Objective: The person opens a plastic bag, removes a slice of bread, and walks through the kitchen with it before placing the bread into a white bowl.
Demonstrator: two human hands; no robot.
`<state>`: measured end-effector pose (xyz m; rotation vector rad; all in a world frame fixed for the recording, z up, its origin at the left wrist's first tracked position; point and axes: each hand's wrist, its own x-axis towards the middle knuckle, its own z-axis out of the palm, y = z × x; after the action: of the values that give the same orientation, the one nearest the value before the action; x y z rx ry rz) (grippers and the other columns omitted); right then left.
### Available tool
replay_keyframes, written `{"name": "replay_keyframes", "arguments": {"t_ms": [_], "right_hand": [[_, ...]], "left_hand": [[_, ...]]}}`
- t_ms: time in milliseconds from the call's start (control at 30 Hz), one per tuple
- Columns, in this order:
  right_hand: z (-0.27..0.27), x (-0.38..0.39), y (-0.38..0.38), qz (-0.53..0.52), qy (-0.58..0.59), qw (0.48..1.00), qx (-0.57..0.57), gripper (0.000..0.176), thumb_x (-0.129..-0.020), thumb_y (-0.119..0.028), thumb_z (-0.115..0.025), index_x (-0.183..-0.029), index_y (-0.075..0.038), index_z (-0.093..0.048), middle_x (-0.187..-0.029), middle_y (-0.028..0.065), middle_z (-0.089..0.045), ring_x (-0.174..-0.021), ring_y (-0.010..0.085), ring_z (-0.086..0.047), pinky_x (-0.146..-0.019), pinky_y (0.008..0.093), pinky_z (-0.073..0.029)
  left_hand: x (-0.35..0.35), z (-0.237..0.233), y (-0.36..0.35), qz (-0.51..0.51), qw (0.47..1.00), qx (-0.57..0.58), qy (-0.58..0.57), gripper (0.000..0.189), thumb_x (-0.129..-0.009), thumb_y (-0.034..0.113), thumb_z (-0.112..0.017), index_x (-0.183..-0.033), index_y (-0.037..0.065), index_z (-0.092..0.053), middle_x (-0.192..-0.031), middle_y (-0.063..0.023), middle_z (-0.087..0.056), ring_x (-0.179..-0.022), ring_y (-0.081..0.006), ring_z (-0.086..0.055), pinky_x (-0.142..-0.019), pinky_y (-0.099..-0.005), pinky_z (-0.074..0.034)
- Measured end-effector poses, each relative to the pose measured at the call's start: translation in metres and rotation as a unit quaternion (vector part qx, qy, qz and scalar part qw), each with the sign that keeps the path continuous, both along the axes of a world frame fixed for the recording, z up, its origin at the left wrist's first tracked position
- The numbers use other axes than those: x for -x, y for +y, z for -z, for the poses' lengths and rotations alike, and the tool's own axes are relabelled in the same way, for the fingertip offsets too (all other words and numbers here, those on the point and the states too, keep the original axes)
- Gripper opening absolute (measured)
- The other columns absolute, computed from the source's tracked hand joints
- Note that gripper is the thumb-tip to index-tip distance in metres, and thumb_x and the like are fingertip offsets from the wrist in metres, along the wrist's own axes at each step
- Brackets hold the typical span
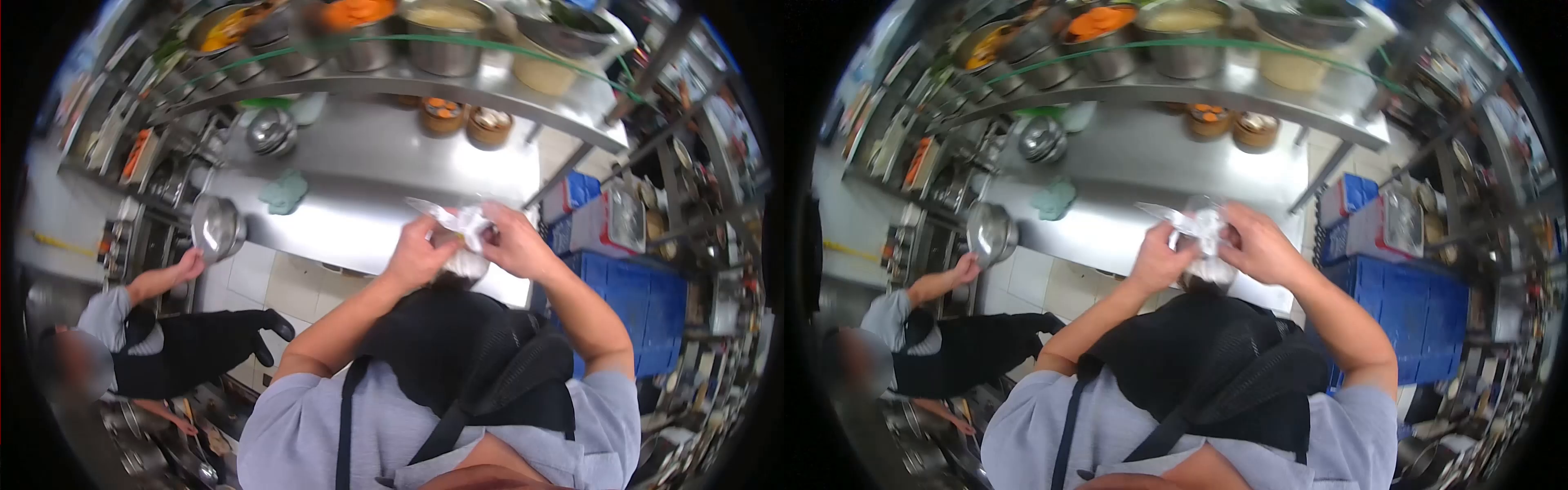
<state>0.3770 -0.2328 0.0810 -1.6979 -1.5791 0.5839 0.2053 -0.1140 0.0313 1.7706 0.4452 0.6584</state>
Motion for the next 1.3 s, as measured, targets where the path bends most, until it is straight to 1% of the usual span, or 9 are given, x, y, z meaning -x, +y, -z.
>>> {"name": "replay_keyframes", "arguments": {"t_ms": [233,333,433,667,800,933,1033,1100,1300], "right_hand": [[-0.020,0.008,0.005,0.007,-0.056,0.993,0.100,0.042,-0.072,-0.017,-0.084,-0.102,-0.001,-0.060,-0.084,0.0108,-0.055,-0.072,0.0272,-0.057,-0.070,0.0377,-0.049],[-0.014,0.008,0.011,-0.058,-0.105,0.993,0.020,0.039,-0.074,-0.023,-0.083,-0.101,-0.003,-0.064,-0.092,0.0132,-0.063,-0.082,0.0338,-0.063,-0.074,0.0419,-0.051],[-0.003,0.006,0.018,-0.083,-0.189,0.978,-0.020,0.032,-0.077,-0.026,-0.079,-0.100,-0.006,-0.066,-0.101,0.0141,-0.066,-0.092,0.0370,-0.065,-0.078,0.0443,-0.053],[-0.028,0.005,0.029,-0.114,-0.198,0.973,0.010,0.039,-0.073,-0.023,-0.077,-0.105,-0.005,-0.063,-0.101,0.0154,-0.067,-0.093,0.0390,-0.065,-0.077,0.0469,-0.053],[-0.044,0.019,0.026,-0.167,-0.209,0.963,0.034,0.048,-0.071,-0.025,-0.080,-0.111,-0.005,-0.061,-0.105,0.0155,-0.068,-0.096,0.0382,-0.066,-0.078,0.0471,-0.053],[-0.043,0.018,0.014,-0.166,-0.209,0.964,0.020,0.044,-0.074,-0.022,-0.075,-0.112,-0.004,-0.061,-0.109,0.0152,-0.066,-0.096,0.0375,-0.065,-0.078,0.0467,-0.054],[-0.050,0.025,0.002,-0.177,-0.208,0.962,-0.009,0.044,-0.071,-0.015,-0.072,-0.112,-0.005,-0.061,-0.108,0.0157,-0.066,-0.097,0.0376,-0.065,-0.080,0.0464,-0.055],[-0.047,0.024,-0.002,-0.162,-0.179,0.970,-0.017,0.044,-0.067,-0.010,-0.070,-0.111,-0.005,-0.061,-0.106,0.0154,-0.067,-0.097,0.0374,-0.065,-0.080,0.0456,-0.055],[-0.039,0.018,-0.008,-0.143,-0.195,0.970,-0.032,0.043,-0.068,-0.012,-0.070,-0.109,-0.007,-0.061,-0.103,0.0142,-0.067,-0.094,0.0360,-0.065,-0.078,0.0458,-0.054]], "left_hand": [[0.012,0.002,0.011,0.077,0.996,0.036,-0.001,0.040,-0.083,0.009,-0.074,-0.117,0.005,-0.054,-0.112,-0.0118,-0.064,-0.103,-0.0252,-0.064,-0.093,-0.0373,-0.049],[0.008,0.009,0.009,0.061,0.986,-0.116,-0.101,0.033,-0.084,0.010,-0.073,-0.113,0.005,-0.057,-0.113,-0.0149,-0.060,-0.108,-0.0264,-0.061,-0.091,-0.0354,-0.049],[0.014,0.011,0.007,0.048,0.988,-0.104,-0.103,0.029,-0.085,0.008,-0.072,-0.111,0.005,-0.060,-0.120,-0.0146,-0.054,-0.113,-0.0267,-0.055,-0.095,-0.0352,-0.046],[0.012,0.002,0.024,0.096,0.993,-0.023,0.061,0.087,-0.065,0.029,-0.092,-0.132,0.006,-0.042,-0.130,-0.0155,-0.059,-0.125,-0.0294,-0.056,-0.102,-0.0391,-0.045],[-0.003,-0.005,0.048,0.206,0.963,-0.169,-0.033,0.071,-0.080,0.029,-0.082,-0.134,0.006,-0.042,-0.149,-0.0154,-0.042,-0.139,-0.0380,-0.039,-0.115,-0.0457,-0.033],[-0.014,0.039,0.049,0.255,0.965,-0.038,0.058,0.074,-0.071,0.031,-0.082,-0.133,0.010,-0.049,-0.142,-0.0112,-0.054,-0.141,-0.0311,-0.041,-0.121,-0.0517,-0.016],[-0.017,0.042,0.039,0.273,0.958,0.070,0.054,0.055,-0.082,0.026,-0.069,-0.134,0.011,-0.057,-0.140,-0.0100,-0.056,-0.138,-0.0273,-0.044,-0.121,-0.0531,-0.016],[-0.014,0.023,0.036,0.249,0.936,-0.220,0.114,0.050,-0.084,0.019,-0.065,-0.132,0.011,-0.059,-0.140,-0.0107,-0.056,-0.137,-0.0284,-0.045,-0.119,-0.0537,-0.020],[-0.024,0.023,0.039,0.295,0.938,-0.142,0.115,0.060,-0.075,0.028,-0.073,-0.130,0.010,-0.060,-0.139,-0.0109,-0.056,-0.132,-0.0307,-0.049,-0.114,-0.0560,-0.028]]}}
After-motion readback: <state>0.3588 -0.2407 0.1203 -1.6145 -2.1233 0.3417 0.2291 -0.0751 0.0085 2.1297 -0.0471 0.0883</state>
